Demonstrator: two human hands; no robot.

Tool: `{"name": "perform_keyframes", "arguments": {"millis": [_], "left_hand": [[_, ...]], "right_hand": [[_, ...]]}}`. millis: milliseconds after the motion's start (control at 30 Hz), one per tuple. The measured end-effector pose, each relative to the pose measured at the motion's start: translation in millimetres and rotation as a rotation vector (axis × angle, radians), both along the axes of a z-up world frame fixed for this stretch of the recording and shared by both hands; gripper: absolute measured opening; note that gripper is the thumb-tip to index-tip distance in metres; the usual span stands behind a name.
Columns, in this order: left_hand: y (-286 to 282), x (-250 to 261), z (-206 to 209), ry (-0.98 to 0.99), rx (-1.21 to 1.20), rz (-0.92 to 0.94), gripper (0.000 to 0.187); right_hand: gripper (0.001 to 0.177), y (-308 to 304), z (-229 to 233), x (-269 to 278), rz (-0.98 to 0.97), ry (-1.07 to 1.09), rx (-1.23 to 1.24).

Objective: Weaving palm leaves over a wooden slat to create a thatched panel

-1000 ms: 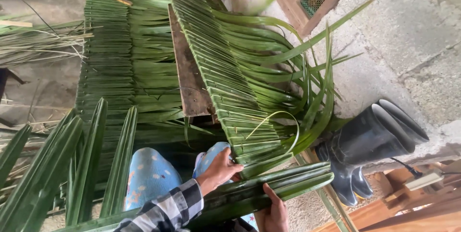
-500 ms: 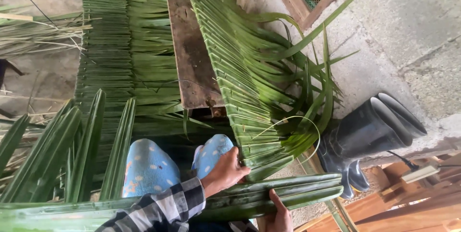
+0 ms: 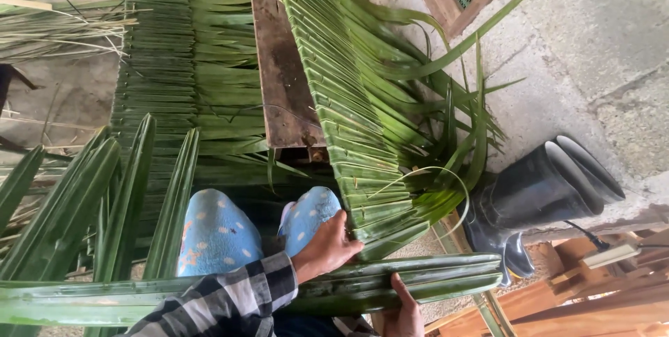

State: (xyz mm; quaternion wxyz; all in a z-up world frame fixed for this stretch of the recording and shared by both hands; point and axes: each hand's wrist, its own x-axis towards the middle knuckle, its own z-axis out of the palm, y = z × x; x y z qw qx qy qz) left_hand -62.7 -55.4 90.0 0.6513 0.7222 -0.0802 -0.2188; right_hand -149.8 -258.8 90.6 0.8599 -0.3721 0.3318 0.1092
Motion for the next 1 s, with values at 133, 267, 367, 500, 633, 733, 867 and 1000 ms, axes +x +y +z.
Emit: {"name": "perform_keyframes", "arguments": {"millis": [133,267,367,500,633,733,867,1000], "left_hand": [[13.0,5.0,4.0,0.0,0.085,-0.003,0.036],[20.4,15.6,18.2,0.071,0.103,0.008,0.048],[17.5,26.0,18.7,-0.021,0.148,0.025,0.035],[10.7,41.9,22.2,0.015,0.073,-0.023,0.049],[2.5,55.5,43.3,-0.025,0.117,-0.064,0.048],[-10.2,69.6,41.2,0.033,0.064,-0.106,0.059],[-13.2,66.9,29.3,0.036,0.069,-0.109,0.047],[-9.4,58.5,-4.7,0.127,0.061,-0.055,0.065]], "right_hand": [[0.036,-18.3,-58.7,3.8,-0.087,0.044,-0.031],[0.041,5.0,-28.1,10.9,-0.078,-0.013,-0.066],[0.032,-0.1,-35.1,18.3,-0.185,0.019,-0.16],[0.03,-1.0,-27.6,28.4,-0.209,0.0,-0.134],[0.033,-19.3,-42.9,38.9,-0.225,-0.064,-0.16],[0.036,-20.9,-33.6,45.5,-0.28,-0.041,-0.175],[0.035,-29.4,-45.2,43.9,-0.251,-0.026,-0.212],[0.037,-23.6,-59.2,37.9,-0.209,0.035,-0.16]]}}
